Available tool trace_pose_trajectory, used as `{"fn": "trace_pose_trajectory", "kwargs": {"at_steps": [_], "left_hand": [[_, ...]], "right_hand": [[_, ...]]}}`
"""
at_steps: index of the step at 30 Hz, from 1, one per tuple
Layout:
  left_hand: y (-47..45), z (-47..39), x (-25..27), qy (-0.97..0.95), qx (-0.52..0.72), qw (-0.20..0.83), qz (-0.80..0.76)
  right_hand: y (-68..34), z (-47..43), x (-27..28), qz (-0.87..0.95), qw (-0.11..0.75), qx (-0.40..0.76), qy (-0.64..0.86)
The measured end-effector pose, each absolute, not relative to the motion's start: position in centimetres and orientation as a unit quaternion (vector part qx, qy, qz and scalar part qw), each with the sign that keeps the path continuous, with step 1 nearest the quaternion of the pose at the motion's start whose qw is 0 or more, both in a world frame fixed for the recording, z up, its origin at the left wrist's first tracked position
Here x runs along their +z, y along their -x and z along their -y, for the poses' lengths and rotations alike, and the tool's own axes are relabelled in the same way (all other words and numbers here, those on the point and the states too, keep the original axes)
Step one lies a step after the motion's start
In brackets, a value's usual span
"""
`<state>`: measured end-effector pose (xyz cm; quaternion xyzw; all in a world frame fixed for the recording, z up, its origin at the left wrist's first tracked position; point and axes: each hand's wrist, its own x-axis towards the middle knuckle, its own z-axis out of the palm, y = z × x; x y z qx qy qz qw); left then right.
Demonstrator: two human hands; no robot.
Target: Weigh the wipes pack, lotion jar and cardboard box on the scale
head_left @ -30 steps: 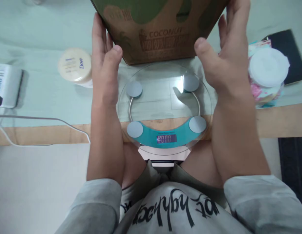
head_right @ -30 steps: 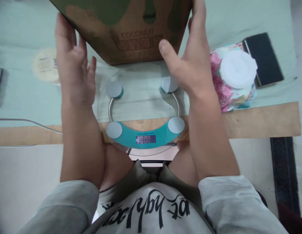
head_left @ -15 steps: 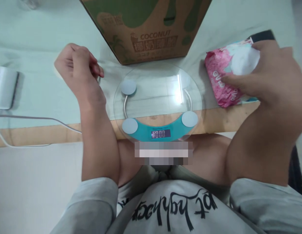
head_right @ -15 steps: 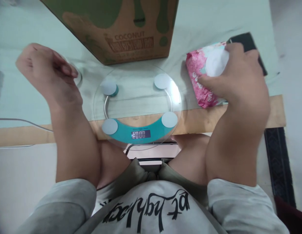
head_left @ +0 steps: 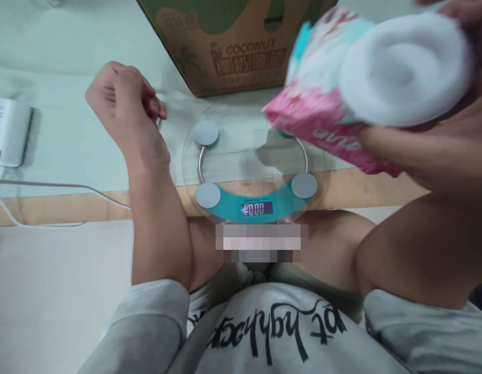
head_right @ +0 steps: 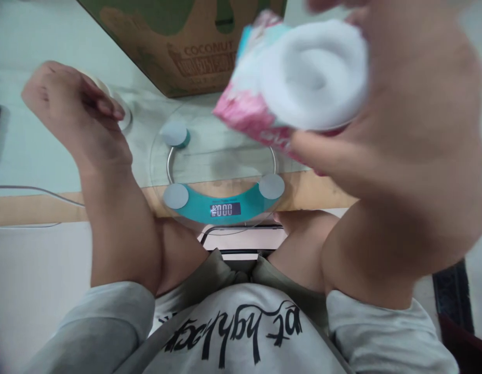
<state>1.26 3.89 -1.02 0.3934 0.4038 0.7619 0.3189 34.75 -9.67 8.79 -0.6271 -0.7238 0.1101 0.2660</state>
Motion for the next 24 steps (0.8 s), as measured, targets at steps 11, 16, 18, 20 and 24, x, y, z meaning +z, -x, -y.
{"fn": "trace_pose_trajectory", "kwargs": {"at_steps": [11, 16, 18, 20, 24], "left_hand": [[0.1, -2.8, -2.0, -0.391, 0.782, 0.332, -0.354], [0.5, -2.1, -1.9, -0.415, 0.757, 0.347, -0.365], [0.6, -2.1, -2.0, -0.414, 0.748, 0.354, -0.378], [0.6, -2.2, -2.1, -0.412, 0.741, 0.361, -0.39], [0.2, -2.4, -2.1, -0.414, 0.73, 0.37, -0.398]], "right_hand": [[-27.6, 8.4, 7.1, 0.854, 0.157, 0.236, 0.436], [-30.6, 8.5, 6.4, 0.845, 0.148, 0.268, 0.438], [-32.2, 8.3, 6.3, 0.798, 0.23, 0.235, 0.505], [-33.3, 8.0, 5.7, 0.757, 0.282, 0.194, 0.557], [-33.3, 7.4, 3.8, 0.801, 0.257, 0.201, 0.503]]}}
